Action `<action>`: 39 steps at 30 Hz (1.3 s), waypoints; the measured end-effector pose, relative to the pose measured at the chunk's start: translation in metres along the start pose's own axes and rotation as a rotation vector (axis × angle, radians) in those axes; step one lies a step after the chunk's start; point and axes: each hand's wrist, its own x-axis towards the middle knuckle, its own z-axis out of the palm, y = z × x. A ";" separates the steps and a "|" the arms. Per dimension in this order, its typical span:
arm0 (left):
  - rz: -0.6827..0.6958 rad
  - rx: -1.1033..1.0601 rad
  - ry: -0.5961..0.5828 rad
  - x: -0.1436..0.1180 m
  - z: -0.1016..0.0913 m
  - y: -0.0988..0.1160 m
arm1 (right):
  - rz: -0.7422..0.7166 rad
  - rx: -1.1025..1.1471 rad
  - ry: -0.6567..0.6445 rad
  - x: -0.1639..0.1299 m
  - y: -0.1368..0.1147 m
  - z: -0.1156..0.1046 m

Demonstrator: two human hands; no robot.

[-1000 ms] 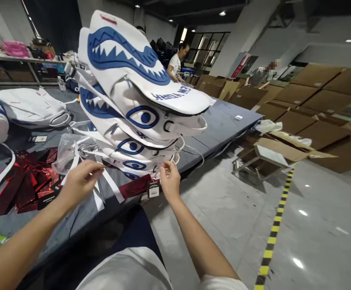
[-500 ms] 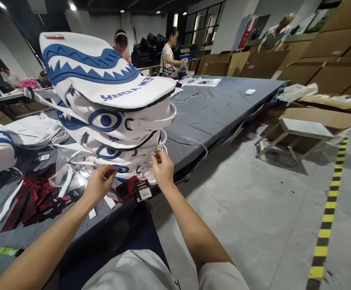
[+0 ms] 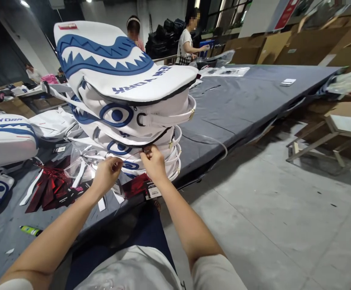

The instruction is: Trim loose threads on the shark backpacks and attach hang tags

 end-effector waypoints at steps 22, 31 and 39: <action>-0.051 -0.931 -0.177 0.021 0.023 -0.010 | -0.145 0.395 0.274 -0.012 0.002 -0.011; 0.646 -0.169 0.272 0.015 0.032 0.001 | -0.537 0.179 -0.011 -0.014 0.005 -0.019; 0.525 0.058 0.472 0.017 0.029 0.007 | -0.625 -0.006 -0.179 0.002 0.002 -0.023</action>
